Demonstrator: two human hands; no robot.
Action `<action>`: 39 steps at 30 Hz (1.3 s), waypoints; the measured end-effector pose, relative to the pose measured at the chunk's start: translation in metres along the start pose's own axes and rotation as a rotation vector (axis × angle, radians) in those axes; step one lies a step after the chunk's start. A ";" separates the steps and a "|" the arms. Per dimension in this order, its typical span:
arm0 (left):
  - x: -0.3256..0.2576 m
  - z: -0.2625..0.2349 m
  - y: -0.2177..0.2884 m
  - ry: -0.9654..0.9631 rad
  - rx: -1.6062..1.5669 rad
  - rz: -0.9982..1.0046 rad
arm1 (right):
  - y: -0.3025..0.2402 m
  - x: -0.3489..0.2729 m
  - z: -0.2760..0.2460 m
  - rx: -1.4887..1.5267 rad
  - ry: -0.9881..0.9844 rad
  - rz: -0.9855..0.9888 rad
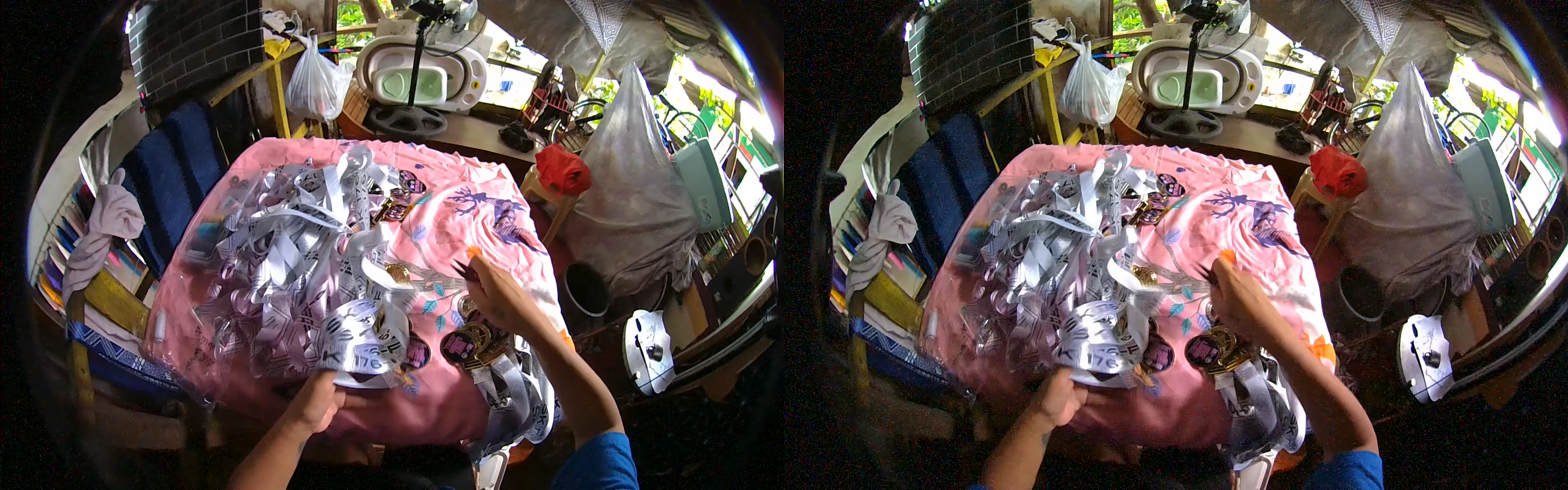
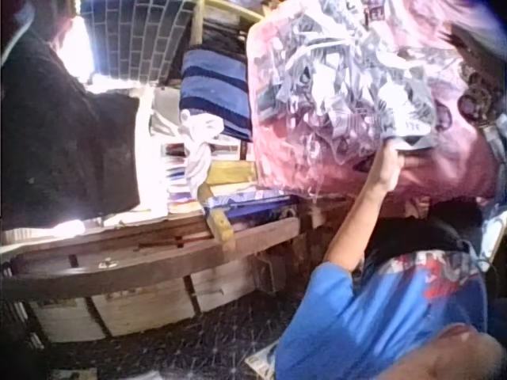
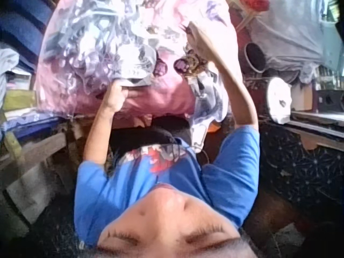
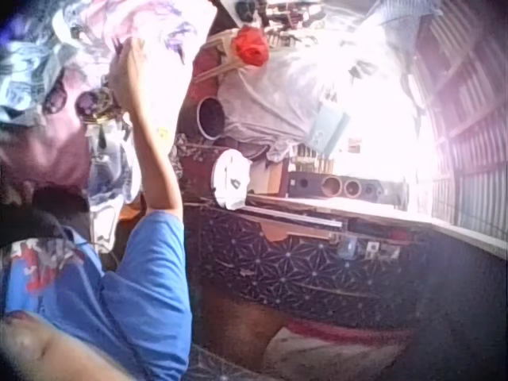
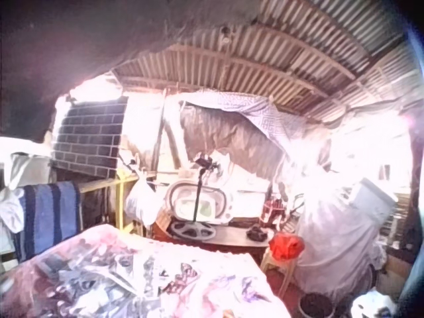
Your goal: The person assembles medals by attaching ribbons to medal bodies using a stapler. They repeatedly pick up ribbons and medals, align them, and staple them together on a pink cloth-covered table.
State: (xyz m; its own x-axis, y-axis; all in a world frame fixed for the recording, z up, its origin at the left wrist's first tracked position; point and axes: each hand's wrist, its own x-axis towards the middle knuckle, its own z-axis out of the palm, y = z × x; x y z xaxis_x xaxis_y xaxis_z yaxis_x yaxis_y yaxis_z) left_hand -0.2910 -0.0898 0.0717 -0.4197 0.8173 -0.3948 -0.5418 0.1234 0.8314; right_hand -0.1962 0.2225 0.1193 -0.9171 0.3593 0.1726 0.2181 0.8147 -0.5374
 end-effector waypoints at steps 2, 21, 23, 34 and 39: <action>-0.024 -0.008 0.002 -0.013 -0.071 -0.010 | -0.048 -0.028 -0.010 0.030 -0.106 -0.038; 0.076 0.003 0.081 -0.140 1.490 0.604 | -0.094 -0.110 0.064 0.014 0.013 0.046; 0.078 -0.005 0.094 -0.093 1.187 0.541 | -0.088 -0.107 0.066 0.000 0.011 0.046; 0.009 -0.020 0.074 1.127 0.864 1.241 | -0.088 -0.084 0.075 0.007 -0.029 0.007; -0.011 0.002 0.017 0.056 1.681 1.065 | -0.082 -0.100 0.076 -0.010 -0.111 0.014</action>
State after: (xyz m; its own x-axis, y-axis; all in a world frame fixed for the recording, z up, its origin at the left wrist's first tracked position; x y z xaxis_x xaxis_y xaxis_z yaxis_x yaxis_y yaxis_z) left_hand -0.2939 -0.0956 0.0914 -0.0884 0.8948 0.4376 0.9883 0.0240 0.1507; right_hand -0.1475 0.0850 0.0840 -0.9451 0.3186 0.0724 0.2340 0.8148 -0.5304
